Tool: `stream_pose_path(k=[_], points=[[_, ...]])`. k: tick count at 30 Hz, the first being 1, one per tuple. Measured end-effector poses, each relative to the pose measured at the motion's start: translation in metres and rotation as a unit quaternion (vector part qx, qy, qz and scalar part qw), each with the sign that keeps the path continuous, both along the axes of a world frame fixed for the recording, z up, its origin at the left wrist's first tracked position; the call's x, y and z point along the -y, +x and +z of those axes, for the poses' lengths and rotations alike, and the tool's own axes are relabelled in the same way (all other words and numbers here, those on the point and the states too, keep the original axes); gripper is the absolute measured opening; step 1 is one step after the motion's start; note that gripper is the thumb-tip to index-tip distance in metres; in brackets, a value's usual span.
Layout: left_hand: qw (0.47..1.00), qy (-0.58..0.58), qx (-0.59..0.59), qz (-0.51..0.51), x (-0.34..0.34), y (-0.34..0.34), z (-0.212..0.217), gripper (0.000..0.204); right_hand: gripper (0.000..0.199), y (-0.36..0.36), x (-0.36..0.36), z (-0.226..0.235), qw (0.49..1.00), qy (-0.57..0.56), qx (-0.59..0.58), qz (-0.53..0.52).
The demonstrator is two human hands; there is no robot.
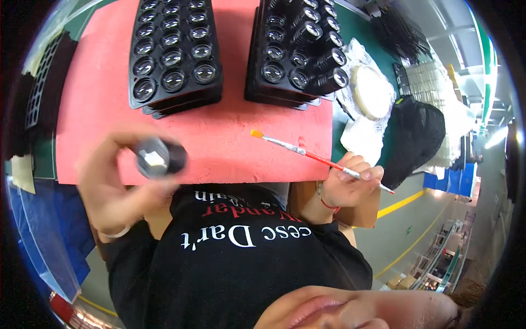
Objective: Apply orange coating to small circular components using a brush and organize them into a tray.
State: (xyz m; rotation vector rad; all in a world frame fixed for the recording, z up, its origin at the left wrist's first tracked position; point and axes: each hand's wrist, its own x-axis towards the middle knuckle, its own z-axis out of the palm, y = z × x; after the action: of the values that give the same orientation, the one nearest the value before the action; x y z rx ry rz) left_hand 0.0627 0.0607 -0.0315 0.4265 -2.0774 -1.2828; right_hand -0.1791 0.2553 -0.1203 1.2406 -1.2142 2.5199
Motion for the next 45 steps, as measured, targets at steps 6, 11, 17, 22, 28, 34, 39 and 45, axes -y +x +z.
stream_pose_path(k=[6,11,17,22,28,34,39,45], points=[[0.957,-0.145,0.120,0.222,0.120,-0.007,0.024,0.032,0.027,0.006,0.005,0.004,0.999,-0.009,-0.011,0.037],[0.943,-0.224,0.143,0.203,0.197,-0.045,-0.002,0.042,0.027,0.001,0.003,-0.003,1.000,-0.025,0.000,0.006],[0.945,-0.170,0.196,0.198,0.205,-0.052,-0.006,0.045,0.027,0.003,0.002,0.002,1.000,-0.029,-0.007,0.002],[0.947,-0.164,0.166,0.221,0.195,-0.045,-0.003,0.046,0.027,0.005,0.004,0.004,0.999,-0.023,-0.022,0.000],[0.888,-0.412,0.120,0.167,0.114,-0.098,0.046,0.033,0.029,0.000,0.006,0.001,1.000,-0.023,-0.013,-0.004],[0.861,-0.487,0.128,0.074,0.073,-0.155,0.051,0.029,0.028,0.001,-0.006,0.007,0.999,-0.036,0.021,0.025],[0.863,-0.431,0.260,0.054,0.101,-0.184,0.036,0.032,0.027,-0.013,-0.034,0.011,0.997,-0.074,0.031,-0.009],[0.900,-0.418,0.106,0.060,0.070,-0.159,0.043,0.027,0.031,-0.059,-0.069,0.024,0.955,-0.028,-0.019,-0.294]])
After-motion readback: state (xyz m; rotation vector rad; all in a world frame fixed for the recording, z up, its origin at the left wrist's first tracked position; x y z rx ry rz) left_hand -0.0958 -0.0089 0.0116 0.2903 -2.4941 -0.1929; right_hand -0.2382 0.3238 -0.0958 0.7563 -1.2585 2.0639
